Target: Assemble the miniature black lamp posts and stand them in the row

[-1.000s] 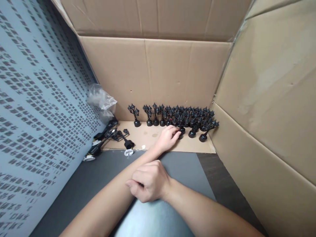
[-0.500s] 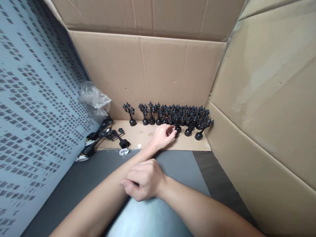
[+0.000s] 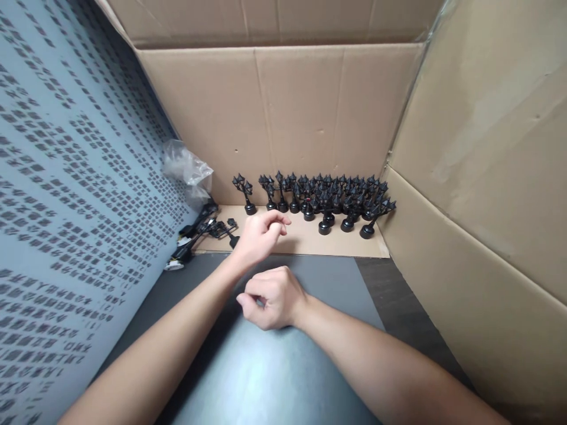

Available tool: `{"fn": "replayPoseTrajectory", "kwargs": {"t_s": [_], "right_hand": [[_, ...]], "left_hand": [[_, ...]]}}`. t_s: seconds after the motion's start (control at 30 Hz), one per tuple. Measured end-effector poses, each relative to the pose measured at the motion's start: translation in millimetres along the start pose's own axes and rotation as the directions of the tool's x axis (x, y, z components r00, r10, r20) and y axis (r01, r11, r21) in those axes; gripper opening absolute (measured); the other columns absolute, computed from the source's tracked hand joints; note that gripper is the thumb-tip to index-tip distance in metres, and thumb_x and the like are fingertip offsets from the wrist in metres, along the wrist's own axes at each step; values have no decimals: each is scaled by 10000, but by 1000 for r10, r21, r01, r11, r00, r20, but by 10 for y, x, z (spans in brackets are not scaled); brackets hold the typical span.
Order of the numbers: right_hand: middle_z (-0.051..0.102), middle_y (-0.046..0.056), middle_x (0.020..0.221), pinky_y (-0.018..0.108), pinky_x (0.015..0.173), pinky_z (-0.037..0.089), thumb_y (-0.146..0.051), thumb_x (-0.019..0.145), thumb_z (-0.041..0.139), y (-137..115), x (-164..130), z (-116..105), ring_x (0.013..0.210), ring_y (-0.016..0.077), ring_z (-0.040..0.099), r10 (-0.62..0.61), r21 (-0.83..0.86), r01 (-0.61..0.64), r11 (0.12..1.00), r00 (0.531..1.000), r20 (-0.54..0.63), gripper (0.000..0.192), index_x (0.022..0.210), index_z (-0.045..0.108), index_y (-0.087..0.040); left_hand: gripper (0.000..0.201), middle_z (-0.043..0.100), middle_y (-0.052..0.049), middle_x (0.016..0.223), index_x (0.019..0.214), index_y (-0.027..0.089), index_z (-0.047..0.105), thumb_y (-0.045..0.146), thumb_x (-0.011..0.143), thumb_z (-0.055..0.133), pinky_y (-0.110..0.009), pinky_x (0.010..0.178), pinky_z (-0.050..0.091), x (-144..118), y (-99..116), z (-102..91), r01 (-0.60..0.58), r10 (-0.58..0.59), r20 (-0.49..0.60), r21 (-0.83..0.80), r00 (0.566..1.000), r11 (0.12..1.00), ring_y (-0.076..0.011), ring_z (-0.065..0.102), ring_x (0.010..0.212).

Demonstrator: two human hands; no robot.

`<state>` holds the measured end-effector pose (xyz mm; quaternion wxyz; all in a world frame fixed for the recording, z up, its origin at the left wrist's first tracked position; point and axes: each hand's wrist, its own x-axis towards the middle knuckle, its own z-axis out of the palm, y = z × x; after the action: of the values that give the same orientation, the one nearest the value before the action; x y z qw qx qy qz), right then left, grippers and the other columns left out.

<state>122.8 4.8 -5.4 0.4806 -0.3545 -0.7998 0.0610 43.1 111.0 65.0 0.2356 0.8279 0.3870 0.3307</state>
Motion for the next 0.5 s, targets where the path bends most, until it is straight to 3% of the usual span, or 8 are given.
{"fn": "replayPoseTrajectory", "kwargs": {"t_s": [0.1,0.2,0.33,0.5], "right_hand": [[531,-38,564,278,580,354,-320,947,556,-4,10,-6,530,111,481,51,-5,-51,999,999,9,384,609,399,-229],[504,-36,572,285,597,340,-324,969,529,-1,16,-16,539,114,445,85,13,-85,996,996,-3,405,610,368,-230],[470,-35,576,286,606,333,-323,982,506,5,5,-52,544,117,399,95,68,-94,993,995,-9,407,614,361,-229],[538,-25,600,291,630,319,-324,987,538,7,-15,-63,569,121,425,91,36,-93,995,995,47,393,621,444,-217]], "left_hand": [[311,770,-20,857,1037,206,752,266,917,472,-292,686,461,-184,-89,-363,45,-20,-134,185,991,982,-179,637,659],[295,749,-72,846,1011,195,713,401,969,506,-338,739,466,-331,-284,-554,183,-117,-162,492,980,851,-256,683,766],[576,744,-214,1077,1093,154,624,693,984,450,-420,833,494,-474,-486,-490,326,-293,-157,616,943,717,-395,715,1004],[557,745,-202,1026,1099,176,570,707,967,467,-434,784,488,-570,-557,-374,479,-443,-201,505,874,718,-408,720,947]]}}
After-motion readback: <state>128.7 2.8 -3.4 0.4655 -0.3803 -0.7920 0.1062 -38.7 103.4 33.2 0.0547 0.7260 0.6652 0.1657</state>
